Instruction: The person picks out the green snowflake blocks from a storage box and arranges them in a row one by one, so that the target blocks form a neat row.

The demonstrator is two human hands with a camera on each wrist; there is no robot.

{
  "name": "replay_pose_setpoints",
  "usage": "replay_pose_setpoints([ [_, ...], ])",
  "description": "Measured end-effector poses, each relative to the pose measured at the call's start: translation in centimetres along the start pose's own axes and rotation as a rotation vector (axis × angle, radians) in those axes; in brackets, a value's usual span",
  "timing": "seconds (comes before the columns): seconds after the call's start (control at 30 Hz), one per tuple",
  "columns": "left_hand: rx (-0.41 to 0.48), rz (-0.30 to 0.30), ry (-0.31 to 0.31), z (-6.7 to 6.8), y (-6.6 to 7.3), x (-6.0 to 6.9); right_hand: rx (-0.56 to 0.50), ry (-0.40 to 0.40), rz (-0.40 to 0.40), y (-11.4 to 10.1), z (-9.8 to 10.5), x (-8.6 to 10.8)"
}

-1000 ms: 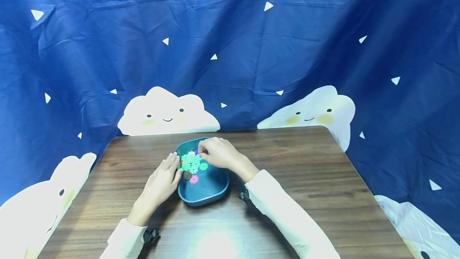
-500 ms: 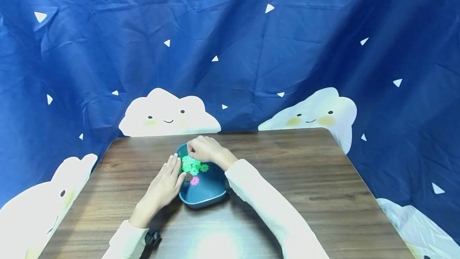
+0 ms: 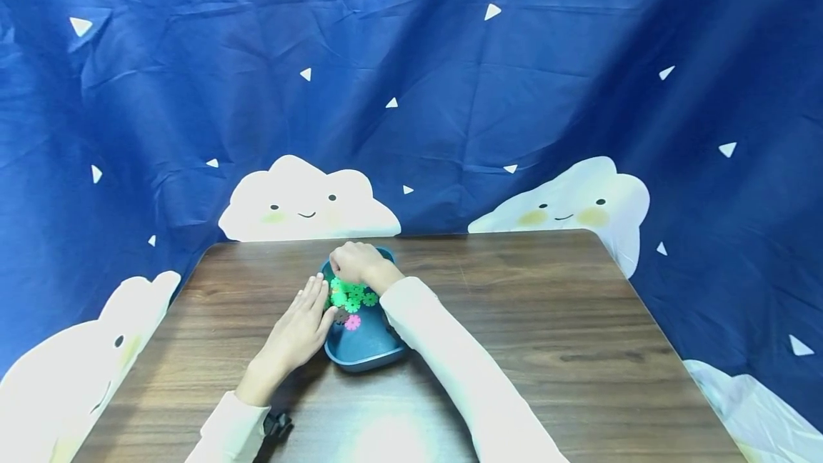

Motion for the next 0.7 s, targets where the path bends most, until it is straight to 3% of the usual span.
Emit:
replay_pose_setpoints([
  [0.33,0.012,0.005,0.010,0.2,-0.1,0.0,0.068,-0.053,-0.010,-0.5,-2.1,-1.1],
  [0.7,0.028,0.018,-0.008,0.0,-0.3,-0.1,0.160,-0.093,-0.105,0.1,-3.9,-1.6],
])
Point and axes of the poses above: each hand's wrist, its own x-axis away from the middle knuckle, its own z-axis out of the back of the hand, y = z × x, the point moved 8 cm from there along -x, towards the middle knuckle, and after that the axes turned 5 degrees about -x, right-handed, at the moved point
